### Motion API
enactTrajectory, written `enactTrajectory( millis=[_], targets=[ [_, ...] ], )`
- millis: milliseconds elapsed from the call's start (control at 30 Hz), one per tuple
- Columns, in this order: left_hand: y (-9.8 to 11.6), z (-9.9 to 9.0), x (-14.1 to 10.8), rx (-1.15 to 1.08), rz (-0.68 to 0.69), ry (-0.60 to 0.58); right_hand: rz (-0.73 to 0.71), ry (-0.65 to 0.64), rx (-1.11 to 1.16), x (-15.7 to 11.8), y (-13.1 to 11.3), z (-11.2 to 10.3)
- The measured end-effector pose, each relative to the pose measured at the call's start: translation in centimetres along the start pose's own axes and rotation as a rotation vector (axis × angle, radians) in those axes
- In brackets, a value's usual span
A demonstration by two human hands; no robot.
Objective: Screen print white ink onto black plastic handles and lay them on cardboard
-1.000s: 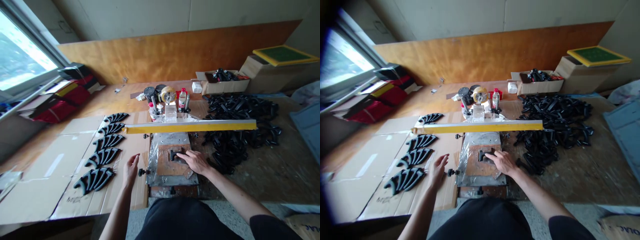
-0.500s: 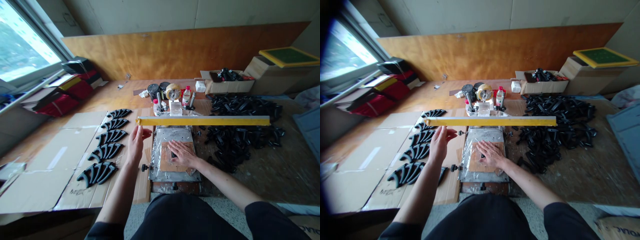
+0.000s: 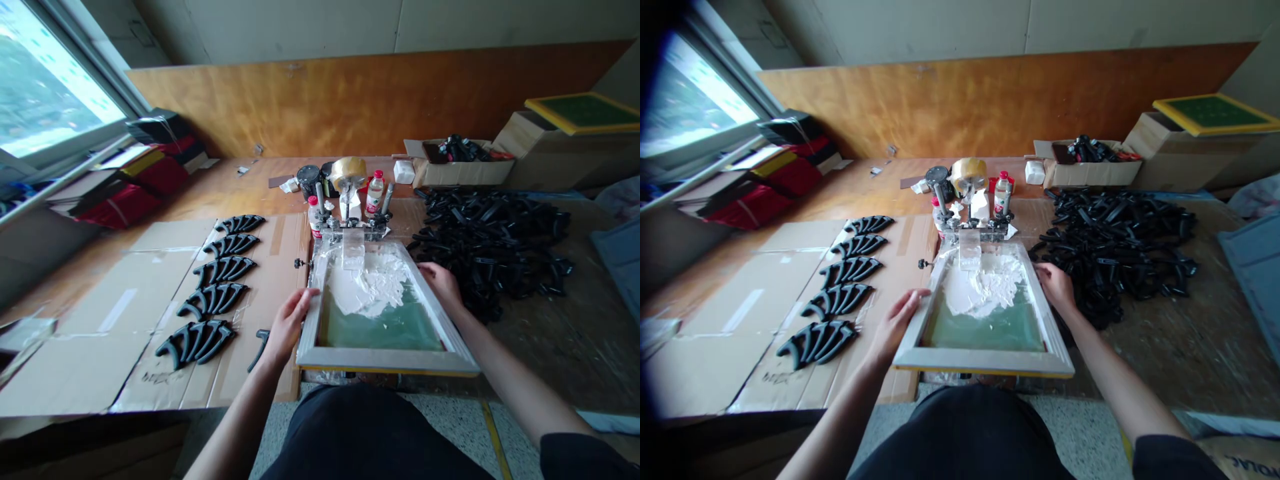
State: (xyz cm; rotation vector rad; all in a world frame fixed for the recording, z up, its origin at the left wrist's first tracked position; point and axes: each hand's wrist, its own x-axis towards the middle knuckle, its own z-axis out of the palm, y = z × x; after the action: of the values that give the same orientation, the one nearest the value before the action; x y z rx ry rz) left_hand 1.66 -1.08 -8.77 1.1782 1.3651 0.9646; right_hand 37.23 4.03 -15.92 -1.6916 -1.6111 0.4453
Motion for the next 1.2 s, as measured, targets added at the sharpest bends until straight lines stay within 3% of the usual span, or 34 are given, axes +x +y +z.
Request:
enactTrajectory(
  millis=[67, 133, 200, 300, 400, 567, 633, 733, 800, 867, 967, 1033, 1200],
  targets=[
    [-3.5, 0.1, 0.1, 0.041, -0.054, -0.033, -0.032, 0.084, -0.03, 1.9, -1.5, 0.3],
    [-6.7, 0.4, 0.7, 0.103, -0.071, -0.014, -0.211, 0.093, -0.096, 3.2, -4.7, 1.8],
    [-9.2, 0.8, 1.3, 0.19, -0.077, 0.009, -0.396, 0.019, -0.203, 4.0, -8.3, 4.0],
    [-11.1, 1.1, 2.1, 0.286, -0.08, 0.021, -0.451, -0.189, -0.369, 4.1, -11.5, 7.0],
    [-11.6, 1.0, 2.4, 0.322, -0.077, 0.023, -0.46, -0.381, -0.459, 2.7, -11.5, 8.2],
    [-11.7, 0.8, 2.4, 0.344, -0.073, 0.014, -0.868, -0.568, -0.424, -1.5, -9.5, 6.2],
    [-11.7, 0.8, 2.4, 0.339, -0.073, 0.016, -0.965, -0.64, -0.388, -2.1, -9.2, 5.1],
    [-11.5, 0.9, 2.3, 0.321, -0.066, 0.023, -0.894, -0.652, -0.344, -1.7, -9.4, 4.8],
    [-11.2, 0.9, 2.2, 0.301, -0.061, 0.027, -0.798, -0.549, -0.342, -1.6, -9.4, 5.3],
    [-10.8, 0.9, 2.1, 0.278, -0.063, 0.034, -0.792, -0.459, -0.341, -2.2, -9.0, 6.0],
    [-10.5, 0.9, 2.0, 0.248, -0.077, 0.034, -0.865, -0.493, -0.288, -3.6, -8.3, 6.2],
    [-10.2, 0.8, 2.0, 0.24, -0.087, 0.025, -0.826, -0.528, -0.247, -3.6, -8.5, 6.0],
    [-7.4, 0.4, 1.2, 0.169, -0.081, -0.022, -0.54, -0.339, -0.211, 1.8, -11.9, 5.8]
  ],
)
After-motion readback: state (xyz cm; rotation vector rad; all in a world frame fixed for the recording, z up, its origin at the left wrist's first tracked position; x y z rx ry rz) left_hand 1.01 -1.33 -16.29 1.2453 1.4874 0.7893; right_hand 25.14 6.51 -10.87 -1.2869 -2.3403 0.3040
